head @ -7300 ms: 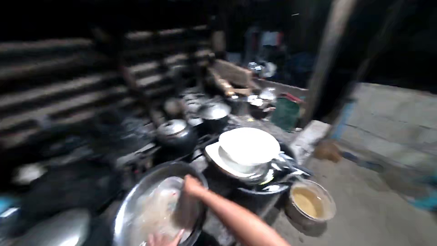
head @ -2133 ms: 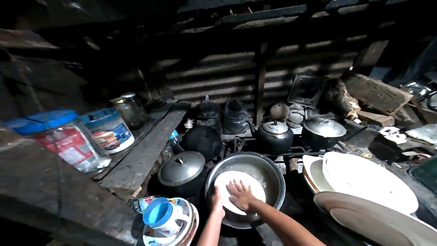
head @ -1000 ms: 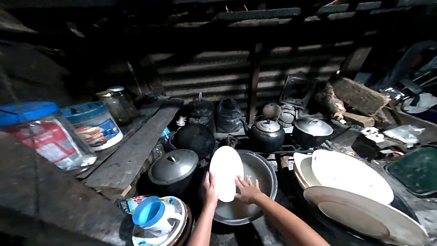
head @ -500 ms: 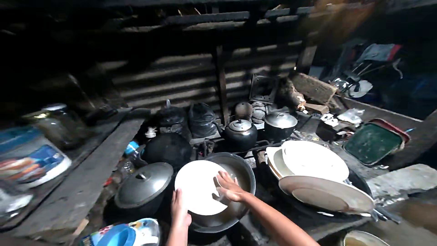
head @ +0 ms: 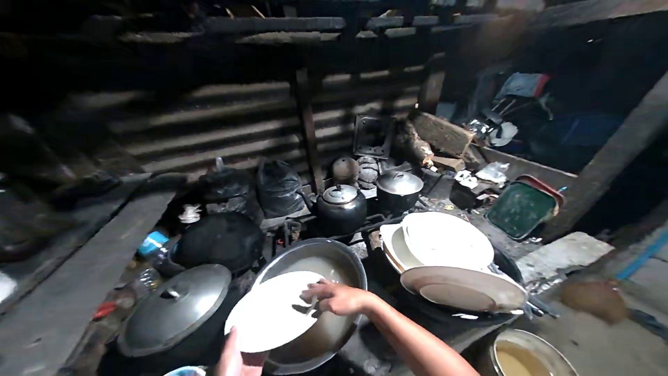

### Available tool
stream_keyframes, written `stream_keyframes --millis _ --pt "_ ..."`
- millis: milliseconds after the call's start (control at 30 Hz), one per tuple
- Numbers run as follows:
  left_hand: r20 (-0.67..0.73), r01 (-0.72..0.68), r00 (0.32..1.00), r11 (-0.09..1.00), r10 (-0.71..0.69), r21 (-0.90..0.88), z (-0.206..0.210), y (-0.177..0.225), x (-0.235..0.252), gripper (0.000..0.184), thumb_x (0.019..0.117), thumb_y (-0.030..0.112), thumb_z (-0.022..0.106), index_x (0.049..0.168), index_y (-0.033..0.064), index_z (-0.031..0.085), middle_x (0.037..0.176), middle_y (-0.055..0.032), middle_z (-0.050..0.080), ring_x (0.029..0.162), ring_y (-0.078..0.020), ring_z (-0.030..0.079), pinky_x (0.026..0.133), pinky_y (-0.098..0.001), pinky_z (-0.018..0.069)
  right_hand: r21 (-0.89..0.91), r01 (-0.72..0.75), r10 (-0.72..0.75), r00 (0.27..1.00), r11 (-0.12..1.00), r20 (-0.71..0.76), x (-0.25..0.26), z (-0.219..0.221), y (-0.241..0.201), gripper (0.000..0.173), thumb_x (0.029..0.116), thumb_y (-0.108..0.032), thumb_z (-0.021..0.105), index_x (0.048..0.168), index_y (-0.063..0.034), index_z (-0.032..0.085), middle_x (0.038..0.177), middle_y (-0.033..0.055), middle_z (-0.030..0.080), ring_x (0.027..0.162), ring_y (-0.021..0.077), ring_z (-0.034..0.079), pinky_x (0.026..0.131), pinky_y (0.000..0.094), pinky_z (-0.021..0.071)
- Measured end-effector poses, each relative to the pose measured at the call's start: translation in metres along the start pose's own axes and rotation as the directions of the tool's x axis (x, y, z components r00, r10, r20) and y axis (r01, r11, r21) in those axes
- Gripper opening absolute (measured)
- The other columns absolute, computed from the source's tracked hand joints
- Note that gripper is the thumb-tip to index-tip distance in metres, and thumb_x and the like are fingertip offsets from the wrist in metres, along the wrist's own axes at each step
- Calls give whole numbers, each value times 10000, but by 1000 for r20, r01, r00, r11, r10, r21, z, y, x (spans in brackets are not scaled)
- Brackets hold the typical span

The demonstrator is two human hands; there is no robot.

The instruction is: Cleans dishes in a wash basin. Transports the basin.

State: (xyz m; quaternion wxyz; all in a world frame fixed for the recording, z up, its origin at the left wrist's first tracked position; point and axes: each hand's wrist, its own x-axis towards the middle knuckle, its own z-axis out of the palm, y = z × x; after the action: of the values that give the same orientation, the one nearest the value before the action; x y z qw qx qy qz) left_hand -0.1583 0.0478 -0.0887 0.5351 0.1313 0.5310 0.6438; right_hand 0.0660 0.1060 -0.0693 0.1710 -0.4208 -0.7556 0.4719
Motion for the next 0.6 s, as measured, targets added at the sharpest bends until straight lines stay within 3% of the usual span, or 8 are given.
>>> stream_keyframes --millis 67,133,167,233,333,400,467,600 --pt "69 27 997 997 -23 -65 0 5 -6 437 1125 397 267 1437 121 400 1212 -84 604 1020 -155 660 829 -359 584 -127 185 -185 983 974 14 -28 -8 -11 578 897 20 633 1468 -2 545 1619 272 350 1552 456 195 1255 608 137" --pt "131 25 991 997 -16 -71 6 11 -18 408 1126 388 260 1374 120 443 1132 -61 642 974 -142 686 803 -363 605 -388 214 -257 964 897 -62 -54 -10 -21 523 890 -105 752 1397 -60 630 1602 211 414 1550 459 208 1192 733 149" --pt "170 29 985 998 -18 -62 11 14 -26 406 1126 393 258 1350 126 465 1103 -49 662 957 -140 698 792 -367 613 -484 237 -352 922 843 -163 -65 -7 -22 404 876 -141 780 1265 -57 711 1524 196 523 1519 474 287 1161 783 147" --pt "269 43 963 999 -34 -27 22 21 -43 439 1121 438 236 1290 144 514 1034 -27 714 893 -143 732 738 -360 636 -588 346 -599 738 731 -311 -80 -8 -23 133 850 -61 727 973 -37 771 1287 184 703 1406 505 462 1118 826 181" --pt "456 87 883 994 -107 65 34 30 -60 593 1092 532 115 1307 117 479 1066 -92 732 915 -257 747 706 -426 638 -627 421 -728 572 655 -377 -109 -25 -35 157 954 -76 593 913 -41 740 982 112 761 1183 339 665 1123 618 380" --pt "557 17 823 985 -113 174 37 28 -59 665 1077 519 25 1389 74 409 1168 -107 695 1012 -298 720 757 -468 616 -600 406 -702 579 689 -414 -137 -40 -46 180 993 -136 612 930 -26 739 902 92 738 983 212 683 979 405 490" --pt "603 -45 790 971 -110 236 38 22 -54 644 1079 492 29 1383 81 422 1184 -76 709 1026 -284 728 781 -456 623 -513 397 -634 623 761 -458 -169 -54 -56 192 1006 -161 623 962 -7 729 902 64 719 912 92 653 879 254 514" --pt "683 -61 720 970 -120 235 25 5 -32 549 1096 461 117 1394 125 432 1248 -43 706 1074 -247 720 820 -415 617 -426 363 -554 637 829 -535 -231 -67 -62 179 1032 -258 621 1059 -102 704 948 -83 704 883 -72 630 801 125 535"
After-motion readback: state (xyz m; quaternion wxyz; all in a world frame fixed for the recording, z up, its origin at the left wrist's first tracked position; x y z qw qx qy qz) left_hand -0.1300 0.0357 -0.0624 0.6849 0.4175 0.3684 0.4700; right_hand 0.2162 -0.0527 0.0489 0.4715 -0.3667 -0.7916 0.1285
